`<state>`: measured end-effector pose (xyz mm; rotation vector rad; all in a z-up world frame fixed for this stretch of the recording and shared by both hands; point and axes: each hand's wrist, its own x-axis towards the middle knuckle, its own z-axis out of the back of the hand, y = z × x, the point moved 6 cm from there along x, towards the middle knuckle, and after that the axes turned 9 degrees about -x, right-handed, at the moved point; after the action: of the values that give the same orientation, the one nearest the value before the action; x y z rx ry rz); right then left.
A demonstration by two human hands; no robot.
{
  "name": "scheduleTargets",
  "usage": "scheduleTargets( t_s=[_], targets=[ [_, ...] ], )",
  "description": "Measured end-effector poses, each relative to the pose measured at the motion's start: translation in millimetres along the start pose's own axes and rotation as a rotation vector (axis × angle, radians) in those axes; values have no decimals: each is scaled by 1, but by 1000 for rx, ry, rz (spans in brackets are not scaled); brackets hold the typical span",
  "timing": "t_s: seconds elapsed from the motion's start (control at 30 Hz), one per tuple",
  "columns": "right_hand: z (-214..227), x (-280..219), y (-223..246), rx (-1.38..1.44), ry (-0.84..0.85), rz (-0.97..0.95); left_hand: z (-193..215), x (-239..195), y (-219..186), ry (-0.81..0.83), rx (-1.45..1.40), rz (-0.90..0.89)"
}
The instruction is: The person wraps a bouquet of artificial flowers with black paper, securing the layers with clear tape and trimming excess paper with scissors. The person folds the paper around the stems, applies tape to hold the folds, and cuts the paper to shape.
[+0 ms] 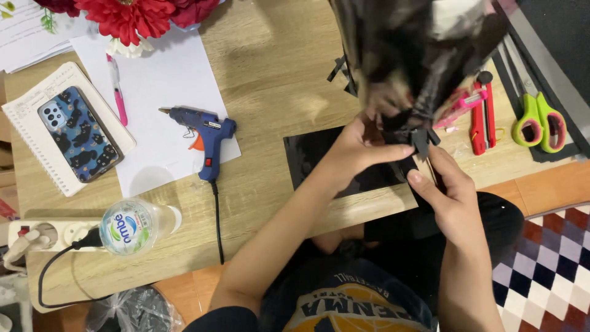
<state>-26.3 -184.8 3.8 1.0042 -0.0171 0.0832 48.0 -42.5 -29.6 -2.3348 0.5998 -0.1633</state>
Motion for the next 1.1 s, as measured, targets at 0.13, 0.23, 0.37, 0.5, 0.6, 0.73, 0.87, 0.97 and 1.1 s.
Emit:
scheduleTargets(
  t_s=[0.13,0.23,0.37,0.5,0.6,0.73,0.87,0.97,1.1],
  targets=[
    [3,9,19,-50,-31,-30,7,5,-14,121,102,-43],
    [2,17,32,-196,31,89,17,4,-19,41,234,29],
    [14,21,37,-365,45,126,37,-2,-18,-187,367,195],
    [80,17,-17,-441,-445,38,52,-6,-22,-321,523,398],
    [102,47,-50,-660,-427,39,61,9,-2,-92,352,163],
    [102,91,-53,-615,-328,-100,60,8,0,-96,357,221],
    [95,115,-62,-689,-188,-163,62,6,-3,-184,416,293],
    [92,114,-66,-736,-206,-169,58,7,-5,-199,409,307],
    [83,104,-50,-525,-258,-248,59,10,-1,-198,382,285]
  ],
)
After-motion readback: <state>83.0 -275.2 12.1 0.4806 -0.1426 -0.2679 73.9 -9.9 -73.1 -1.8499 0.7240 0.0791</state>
